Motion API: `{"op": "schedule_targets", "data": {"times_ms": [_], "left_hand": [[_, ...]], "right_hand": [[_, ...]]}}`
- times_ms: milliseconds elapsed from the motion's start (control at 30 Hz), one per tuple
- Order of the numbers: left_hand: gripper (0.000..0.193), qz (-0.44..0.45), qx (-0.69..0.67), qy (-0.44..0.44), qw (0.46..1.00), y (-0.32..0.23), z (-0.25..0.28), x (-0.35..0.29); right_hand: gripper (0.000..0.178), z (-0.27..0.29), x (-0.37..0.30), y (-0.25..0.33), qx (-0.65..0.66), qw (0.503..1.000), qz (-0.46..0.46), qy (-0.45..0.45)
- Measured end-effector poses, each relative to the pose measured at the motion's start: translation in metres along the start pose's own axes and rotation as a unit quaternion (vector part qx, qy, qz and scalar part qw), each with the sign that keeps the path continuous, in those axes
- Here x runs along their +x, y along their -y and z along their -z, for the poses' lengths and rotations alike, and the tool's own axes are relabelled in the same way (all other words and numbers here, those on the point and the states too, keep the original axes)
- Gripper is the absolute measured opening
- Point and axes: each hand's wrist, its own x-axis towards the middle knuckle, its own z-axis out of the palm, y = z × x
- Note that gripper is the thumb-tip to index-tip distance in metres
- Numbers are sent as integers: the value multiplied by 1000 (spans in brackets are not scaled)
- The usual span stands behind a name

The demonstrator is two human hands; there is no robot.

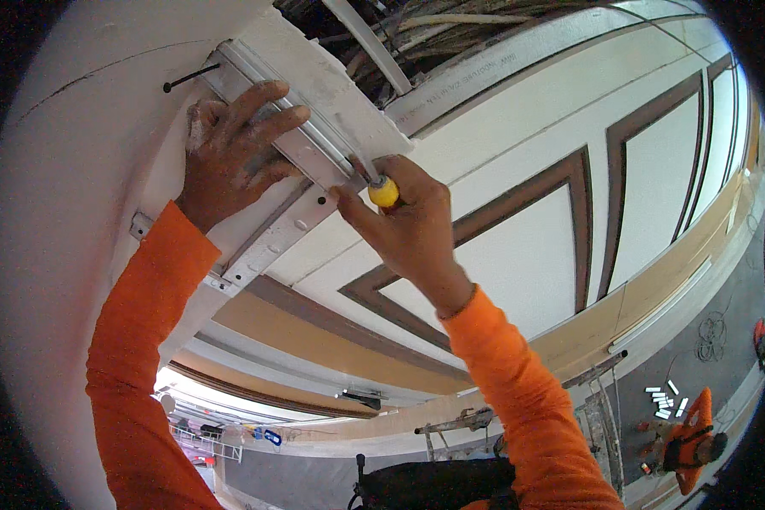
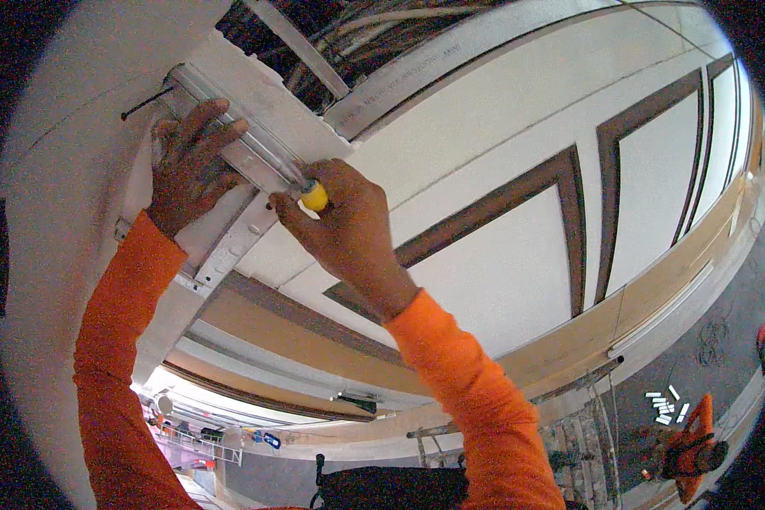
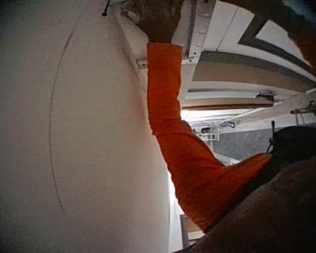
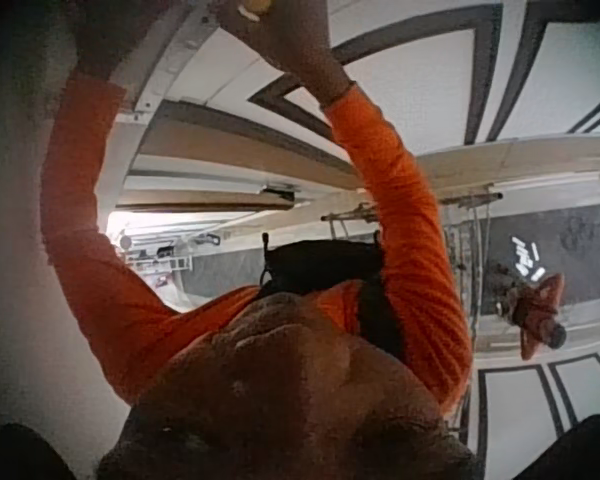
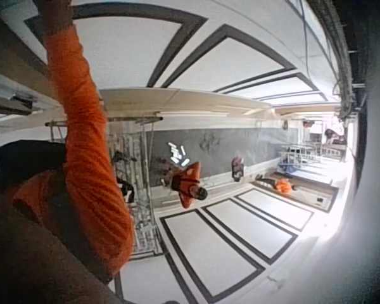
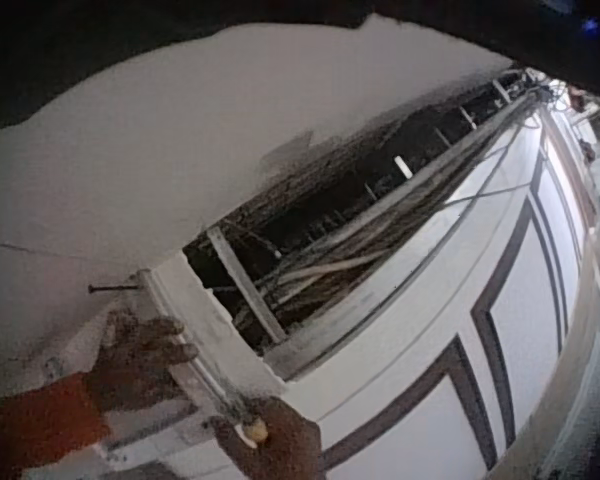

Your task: The person uses a screwdriver to secure metal brackets and a white light fixture housing into the ceiling frame while standing on a scaffold.

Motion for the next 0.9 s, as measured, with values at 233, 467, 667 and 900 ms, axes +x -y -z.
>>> {"op": "schedule_targets", "data": {"times_ms": [233,467,667,900], "left_hand": [[64,-1,5,6,1000,1,-1,-3],[68,5,-47,1,999,1,-3,-3],[89,7,-38,2,999,-5,4,-4],[108,63,-91,-40,993,-37,-5,0]], "right_hand": [[35,45,26,15,172,931,-232,223],[37,61,28,5,131,944,-199,227],[48,99,21,-1,-231,921,-75,306],[46,100,53,-1,-389,856,101,326]]}}
